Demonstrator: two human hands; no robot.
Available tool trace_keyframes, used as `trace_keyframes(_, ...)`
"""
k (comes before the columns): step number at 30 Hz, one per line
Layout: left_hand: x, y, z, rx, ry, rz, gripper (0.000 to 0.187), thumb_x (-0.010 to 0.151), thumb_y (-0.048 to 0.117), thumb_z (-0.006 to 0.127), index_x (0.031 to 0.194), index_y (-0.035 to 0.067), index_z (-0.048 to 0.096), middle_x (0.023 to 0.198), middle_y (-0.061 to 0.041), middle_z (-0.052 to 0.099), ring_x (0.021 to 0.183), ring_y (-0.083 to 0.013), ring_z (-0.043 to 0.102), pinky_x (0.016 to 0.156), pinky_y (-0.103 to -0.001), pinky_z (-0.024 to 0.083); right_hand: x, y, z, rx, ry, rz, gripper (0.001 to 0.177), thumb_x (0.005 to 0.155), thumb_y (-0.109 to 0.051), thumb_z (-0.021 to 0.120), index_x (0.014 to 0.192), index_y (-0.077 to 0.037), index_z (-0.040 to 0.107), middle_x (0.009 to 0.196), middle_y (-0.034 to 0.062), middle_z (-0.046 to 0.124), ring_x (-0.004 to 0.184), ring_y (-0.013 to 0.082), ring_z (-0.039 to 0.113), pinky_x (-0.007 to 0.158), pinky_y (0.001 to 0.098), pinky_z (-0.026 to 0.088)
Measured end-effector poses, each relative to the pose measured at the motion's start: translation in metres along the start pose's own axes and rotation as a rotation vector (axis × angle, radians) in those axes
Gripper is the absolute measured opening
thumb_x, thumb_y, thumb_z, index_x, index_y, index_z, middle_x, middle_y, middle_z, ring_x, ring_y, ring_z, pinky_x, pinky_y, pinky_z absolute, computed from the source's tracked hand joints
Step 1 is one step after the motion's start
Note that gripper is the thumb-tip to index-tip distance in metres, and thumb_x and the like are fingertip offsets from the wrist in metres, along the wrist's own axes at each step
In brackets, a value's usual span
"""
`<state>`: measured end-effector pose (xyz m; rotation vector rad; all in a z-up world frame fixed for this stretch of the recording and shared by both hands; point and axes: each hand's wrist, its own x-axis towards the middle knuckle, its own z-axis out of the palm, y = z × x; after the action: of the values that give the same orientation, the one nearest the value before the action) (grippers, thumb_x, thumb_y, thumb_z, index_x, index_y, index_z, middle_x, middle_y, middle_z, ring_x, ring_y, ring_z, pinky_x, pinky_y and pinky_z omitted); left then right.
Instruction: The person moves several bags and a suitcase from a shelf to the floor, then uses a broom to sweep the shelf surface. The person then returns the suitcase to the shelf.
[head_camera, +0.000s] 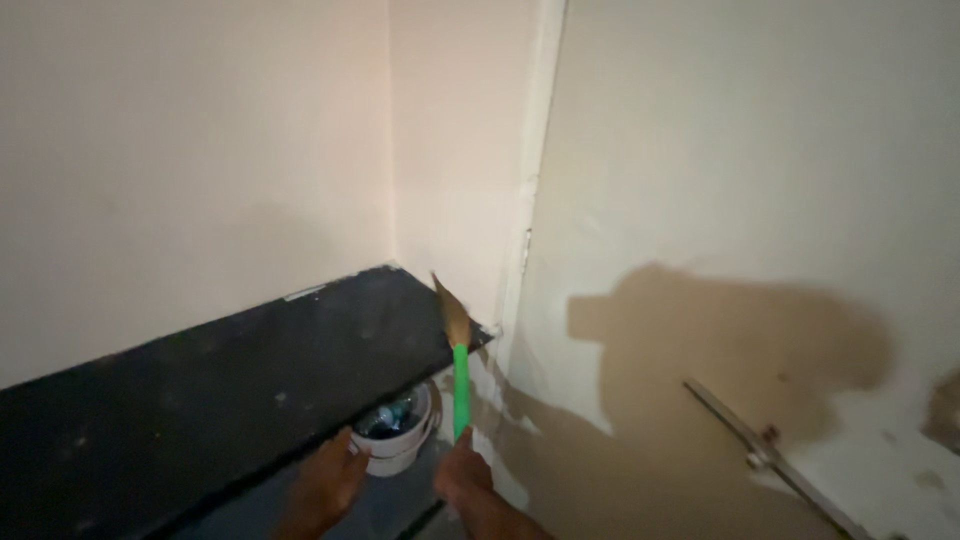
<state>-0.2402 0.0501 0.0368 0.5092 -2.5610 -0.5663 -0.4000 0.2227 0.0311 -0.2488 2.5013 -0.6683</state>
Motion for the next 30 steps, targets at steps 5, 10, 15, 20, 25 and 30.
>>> trace_keyframes(5,0.003,0.047,-0.016,-0.095,-0.328,-0.49,0.058,0.102,0.041,0.054,0.149,0.007,0.048,0.137,-0.017,0.063,0.125,-0.0299,0.063,0.111,-0.046,0.048,-0.029,0.022,0.013,0.031,0.068,-0.01,0.092,0.1,-0.021,0.06,0.165,-0.01,-0.004,0.138,0.0259,0.061,0.122,0.0386,0.064,0.103,0.0477,0.054)
trace_keyframes(10,-0.023,0.048,-0.02,0.003,-0.286,-0.244,0.067,0.103,0.046,0.051,0.154,0.005,0.043,0.145,-0.017,0.06,0.133,-0.0268,0.061,0.116,-0.042,0.047,-0.074,0.017,0.011,0.207,0.006,0.095,0.098,0.099,-0.019,0.066,0.164,-0.002,-0.005,0.14,0.027,0.057,0.12,0.0372,0.067,0.1,0.0444,0.061)
trace_keyframes(15,-0.018,0.059,-0.032,-0.071,-0.462,-0.537,0.07,0.104,0.047,0.05,0.159,0.007,0.035,0.151,-0.015,0.055,0.136,-0.0291,0.058,0.117,-0.047,0.044,-0.125,-0.03,0.019,0.571,0.037,0.242,0.05,0.109,-0.029,0.044,0.149,-0.003,0.032,0.129,0.0228,0.065,0.112,0.0326,0.074,0.092,0.0429,0.064)
trace_keyframes(20,-0.028,0.052,-0.054,0.023,-0.314,-0.449,0.071,0.104,0.048,0.047,0.16,0.006,0.035,0.134,-0.017,0.066,0.121,-0.0297,0.065,0.108,-0.044,0.052,-0.164,-0.062,0.035,0.247,0.123,-0.078,0.041,0.105,-0.031,0.05,0.133,-0.001,0.046,0.119,0.0185,0.07,0.108,0.0321,0.072,0.091,0.0463,0.059)
trace_keyframes(25,-0.036,0.063,-0.088,-0.081,-0.332,-0.679,0.067,0.106,0.047,0.04,0.164,0.014,0.033,0.134,-0.015,0.068,0.112,-0.0274,0.07,0.099,-0.045,0.061,-0.172,-0.053,0.062,0.033,0.144,-0.525,0.032,0.106,-0.028,0.051,0.126,-0.004,0.054,0.11,0.0218,0.071,0.104,0.0381,0.069,0.089,0.0508,0.054)
trace_keyframes(30,-0.029,-0.015,-0.044,-0.055,-0.195,-0.57,0.07,0.104,0.052,0.049,0.156,0.007,0.036,0.144,-0.02,0.054,0.123,-0.0341,0.059,0.104,-0.051,0.047,-0.164,-0.066,0.077,-0.155,-0.107,-0.478,0.027,0.104,-0.026,0.05,0.117,-0.005,0.063,0.106,0.0196,0.068,0.099,0.0345,0.072,0.082,0.0492,0.057)
